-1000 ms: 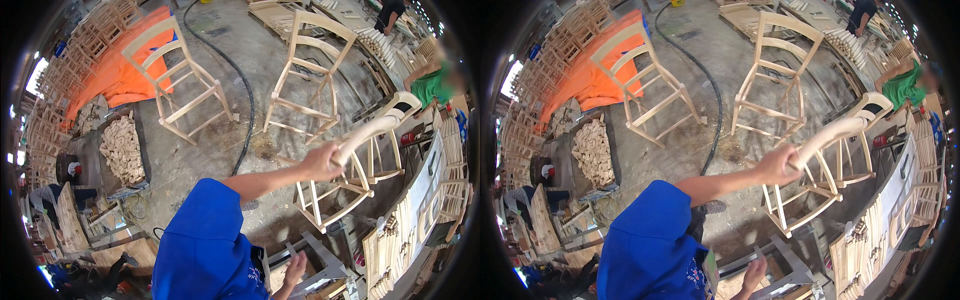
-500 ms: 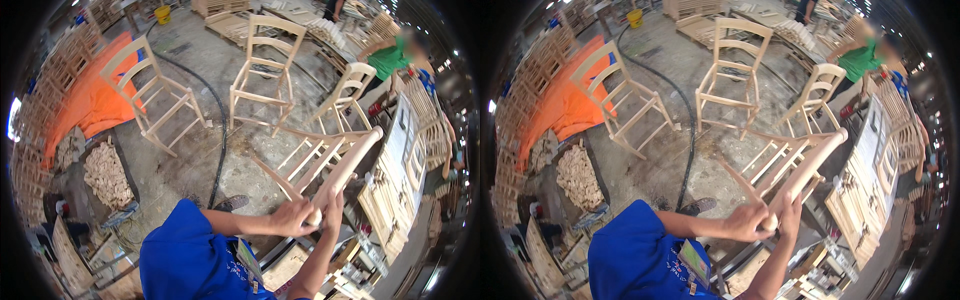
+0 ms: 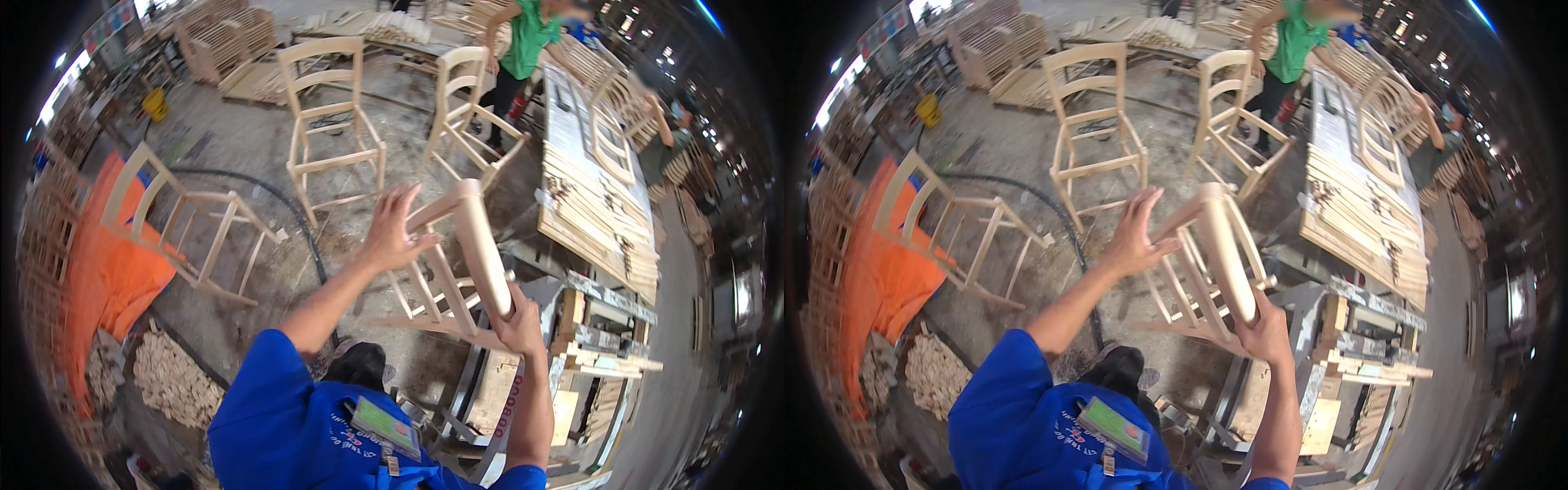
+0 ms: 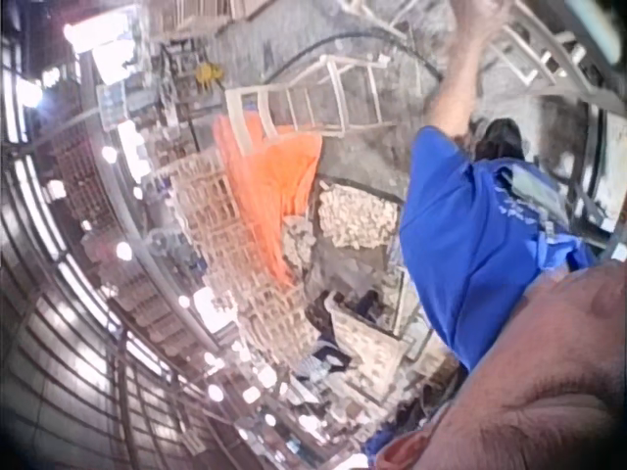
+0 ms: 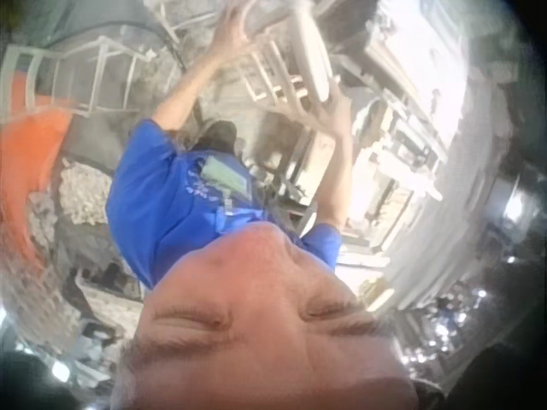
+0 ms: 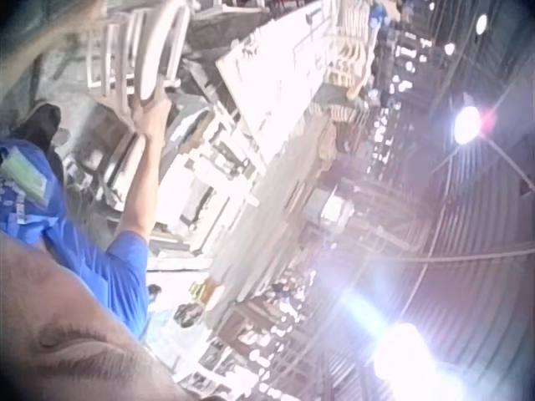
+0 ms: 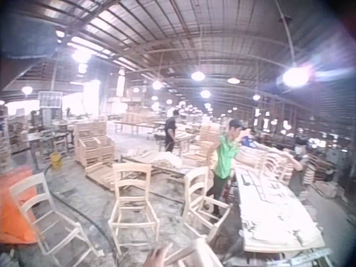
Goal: The person assembles wooden chair frames by attaching backrests and seat supports using a pneumatic nail gun. They repeatedly pick up frames, align parts, drive nails, and move completed units aside.
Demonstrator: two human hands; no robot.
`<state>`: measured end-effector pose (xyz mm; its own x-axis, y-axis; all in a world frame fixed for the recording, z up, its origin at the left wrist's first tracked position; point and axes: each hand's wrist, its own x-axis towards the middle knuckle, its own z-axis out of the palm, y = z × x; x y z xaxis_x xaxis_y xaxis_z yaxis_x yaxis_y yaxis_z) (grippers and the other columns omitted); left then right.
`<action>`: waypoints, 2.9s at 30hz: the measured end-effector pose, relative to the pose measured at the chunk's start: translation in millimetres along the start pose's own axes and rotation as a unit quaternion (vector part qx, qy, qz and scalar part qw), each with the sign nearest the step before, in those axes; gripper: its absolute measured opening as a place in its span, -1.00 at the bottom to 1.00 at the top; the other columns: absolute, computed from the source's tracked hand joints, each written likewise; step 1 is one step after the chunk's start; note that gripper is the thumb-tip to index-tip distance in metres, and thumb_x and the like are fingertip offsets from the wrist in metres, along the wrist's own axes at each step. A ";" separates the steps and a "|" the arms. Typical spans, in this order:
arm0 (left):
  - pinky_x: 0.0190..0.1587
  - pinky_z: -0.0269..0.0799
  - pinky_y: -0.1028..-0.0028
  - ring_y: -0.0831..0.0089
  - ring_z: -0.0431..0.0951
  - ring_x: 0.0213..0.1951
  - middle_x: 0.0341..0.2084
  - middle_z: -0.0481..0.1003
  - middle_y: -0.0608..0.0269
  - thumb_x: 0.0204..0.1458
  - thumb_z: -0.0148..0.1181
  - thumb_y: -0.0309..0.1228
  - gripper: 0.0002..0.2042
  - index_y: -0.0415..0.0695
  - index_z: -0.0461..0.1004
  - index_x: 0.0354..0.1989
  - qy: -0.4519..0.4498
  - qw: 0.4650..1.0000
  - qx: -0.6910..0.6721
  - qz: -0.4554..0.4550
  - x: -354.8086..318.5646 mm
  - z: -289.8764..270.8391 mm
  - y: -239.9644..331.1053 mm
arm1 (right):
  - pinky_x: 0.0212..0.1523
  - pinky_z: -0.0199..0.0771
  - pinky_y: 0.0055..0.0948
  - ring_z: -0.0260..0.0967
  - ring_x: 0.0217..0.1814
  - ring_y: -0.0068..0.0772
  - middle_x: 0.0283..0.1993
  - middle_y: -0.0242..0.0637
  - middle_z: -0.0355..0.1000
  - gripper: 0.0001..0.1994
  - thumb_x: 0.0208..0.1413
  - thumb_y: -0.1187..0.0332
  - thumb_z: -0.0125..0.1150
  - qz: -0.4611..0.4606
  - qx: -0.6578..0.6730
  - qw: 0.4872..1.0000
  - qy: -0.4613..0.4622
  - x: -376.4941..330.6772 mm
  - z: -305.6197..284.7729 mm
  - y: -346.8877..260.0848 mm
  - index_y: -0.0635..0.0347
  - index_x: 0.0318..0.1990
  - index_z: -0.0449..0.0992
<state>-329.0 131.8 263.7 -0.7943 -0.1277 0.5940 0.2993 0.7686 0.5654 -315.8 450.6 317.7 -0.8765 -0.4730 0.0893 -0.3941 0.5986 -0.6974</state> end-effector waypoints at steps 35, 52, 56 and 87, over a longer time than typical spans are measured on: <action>0.03 0.48 0.14 0.06 0.55 0.00 -0.07 0.54 -0.11 0.10 0.23 0.26 -0.15 -0.31 0.32 0.27 -0.438 0.741 -0.238 -0.450 -141.5 -101.4 -278.1 | -0.44 0.65 -0.33 0.50 -0.40 -0.37 -0.27 -0.10 0.47 -0.18 -0.15 0.46 0.36 0.246 0.384 0.849 0.267 46.8 44.1 -327.3 0.25 0.39 0.25; -0.63 0.22 0.56 0.62 0.28 -0.68 -0.65 0.29 0.44 0.32 0.22 -0.26 -0.77 -0.10 0.38 -0.32 -0.247 0.644 -0.649 -0.321 36.7 -142.0 -142.0 | -0.16 0.63 -0.29 0.51 -0.17 -0.29 -0.13 -0.09 0.48 -0.31 0.04 0.12 0.37 0.299 0.322 0.802 0.404 -223.7 -57.1 -546.0 0.35 0.23 0.25; -0.58 0.21 0.58 0.65 0.25 -0.61 -0.59 0.25 0.46 0.33 0.19 -0.24 -0.75 -0.17 0.38 -0.10 -0.292 0.617 -0.711 -0.168 87.3 -104.1 -54.8 | -0.15 0.63 -0.25 0.52 -0.16 -0.25 -0.13 -0.07 0.49 -0.36 0.08 0.15 0.34 0.334 0.330 0.739 0.484 -299.9 -38.3 -574.4 0.33 0.22 0.25; -0.62 0.16 0.62 0.72 0.27 -0.67 -0.66 0.33 0.51 0.20 0.39 -0.30 -0.78 -0.14 0.48 -0.23 -0.595 0.499 -0.630 0.001 14.7 259.0 536.9 | -0.10 0.69 -0.04 0.60 -0.08 -0.01 -0.08 0.12 0.50 -0.71 0.37 0.38 0.10 0.322 0.376 0.565 0.661 -603.6 -163.5 -443.6 0.28 0.12 0.26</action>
<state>-316.9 704.9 427.8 -0.3206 0.9111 0.2589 -0.2003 -0.3323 0.9216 342.9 576.3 689.4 -0.4087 0.8781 -0.2488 -0.0836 -0.3075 -0.9479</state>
